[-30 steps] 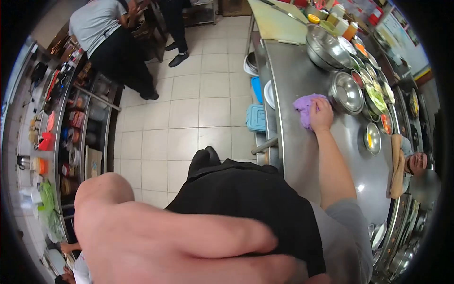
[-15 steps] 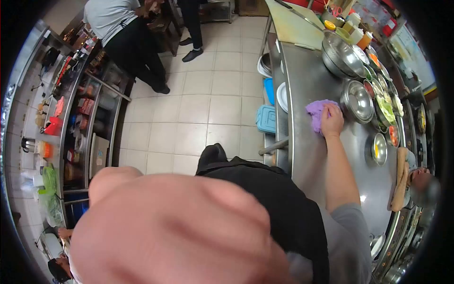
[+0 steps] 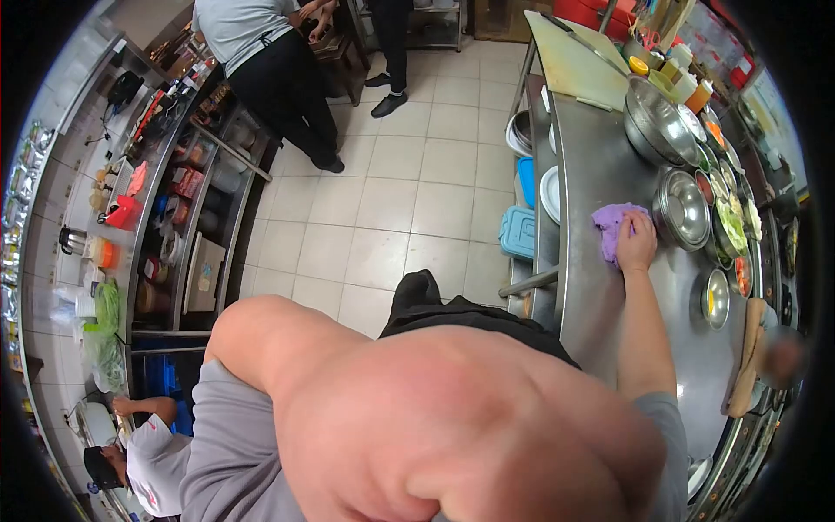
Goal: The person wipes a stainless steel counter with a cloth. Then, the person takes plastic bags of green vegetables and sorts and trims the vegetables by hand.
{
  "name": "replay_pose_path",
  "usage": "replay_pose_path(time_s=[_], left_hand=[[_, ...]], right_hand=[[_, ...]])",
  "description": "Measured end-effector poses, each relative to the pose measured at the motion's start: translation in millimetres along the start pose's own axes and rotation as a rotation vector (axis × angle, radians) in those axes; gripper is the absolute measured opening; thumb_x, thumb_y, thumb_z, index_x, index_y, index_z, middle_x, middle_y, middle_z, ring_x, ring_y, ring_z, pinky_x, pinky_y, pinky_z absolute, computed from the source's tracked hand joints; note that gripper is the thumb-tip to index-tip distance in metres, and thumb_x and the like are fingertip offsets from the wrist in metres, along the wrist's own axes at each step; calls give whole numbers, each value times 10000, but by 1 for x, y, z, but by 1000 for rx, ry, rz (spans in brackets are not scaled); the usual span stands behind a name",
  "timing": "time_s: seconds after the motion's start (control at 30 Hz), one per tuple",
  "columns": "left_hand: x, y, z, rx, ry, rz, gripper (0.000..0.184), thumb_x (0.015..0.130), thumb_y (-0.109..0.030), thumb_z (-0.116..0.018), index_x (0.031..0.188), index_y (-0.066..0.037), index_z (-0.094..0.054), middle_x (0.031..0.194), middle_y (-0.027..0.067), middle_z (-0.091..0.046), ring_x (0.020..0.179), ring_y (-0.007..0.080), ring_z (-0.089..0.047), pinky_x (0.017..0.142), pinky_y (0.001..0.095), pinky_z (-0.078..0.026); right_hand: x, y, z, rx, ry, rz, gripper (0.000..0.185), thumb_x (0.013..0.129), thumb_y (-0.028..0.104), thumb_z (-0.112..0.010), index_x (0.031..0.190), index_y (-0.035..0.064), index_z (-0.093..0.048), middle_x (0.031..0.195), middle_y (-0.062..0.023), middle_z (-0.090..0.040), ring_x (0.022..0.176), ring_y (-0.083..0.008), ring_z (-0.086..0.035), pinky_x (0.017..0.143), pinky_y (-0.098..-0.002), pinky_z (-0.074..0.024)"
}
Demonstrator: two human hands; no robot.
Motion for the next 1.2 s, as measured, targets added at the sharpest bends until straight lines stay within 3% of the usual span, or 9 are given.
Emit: replay_pose_path(time_s=[0.3,0.4,0.87,1.0,1.1,1.2], left_hand=[[0,5,9,-71,-16,25,528,832,-348,-785,1166,36,-643,1129,201,-650,987,301,-644,850,395,-506],[-1,6,12,-83,-23,27,534,829,-347,-791,1157,48,-647,1119,203,-653,980,298,-646,845,389,-508],[2,4,30,-136,8,67,563,816,-345,-817,1115,106,-662,1070,215,-664,948,282,-654,823,361,-515],[1,16,34,-131,29,170,572,813,-345,-825,1103,123,-667,1056,218,-667,938,277,-656,816,353,-517],[-13,49,37,-100,16,256,483,857,-169,-768,1228,93,-604,1109,161,-635,943,218,-639,849,323,-494],[-30,81,38,-1,40,470,487,901,-162,-723,1322,23,-563,1181,126,-632,1064,198,-616,928,331,-482]], right_hand=[[0,1,0,4,-39,15,243,945,264,-579,1043,103,-733,1199,-85,-673,1171,-280,-591,1014,-405,-445],[0,-3,-3,21,2,-5,257,942,306,-566,1062,150,-731,1249,-54,-647,1205,-267,-558,1035,-417,-409],[-2,-1,-1,39,48,-36,241,929,287,-588,1034,113,-717,1193,-82,-670,1176,-280,-571,1024,-430,-413],[-2,0,-1,25,-49,-22,219,920,283,-598,998,113,-713,1191,-79,-666,1174,-286,-567,1023,-449,-408],[-5,3,2,46,-60,-29,212,911,279,-605,993,120,-718,1203,-73,-659,1192,-286,-555,1032,-451,-399],[-4,9,8,67,-51,-59,204,904,273,-608,980,123,-723,1203,-70,-656,1204,-290,-547,1039,-451,-393]])
Point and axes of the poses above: each hand's wrist, its own x-axis towards the middle knuckle, its own z-axis out of the back of the hand, y = z × x, the point moved 1 cm from there along x, towards the middle knuckle
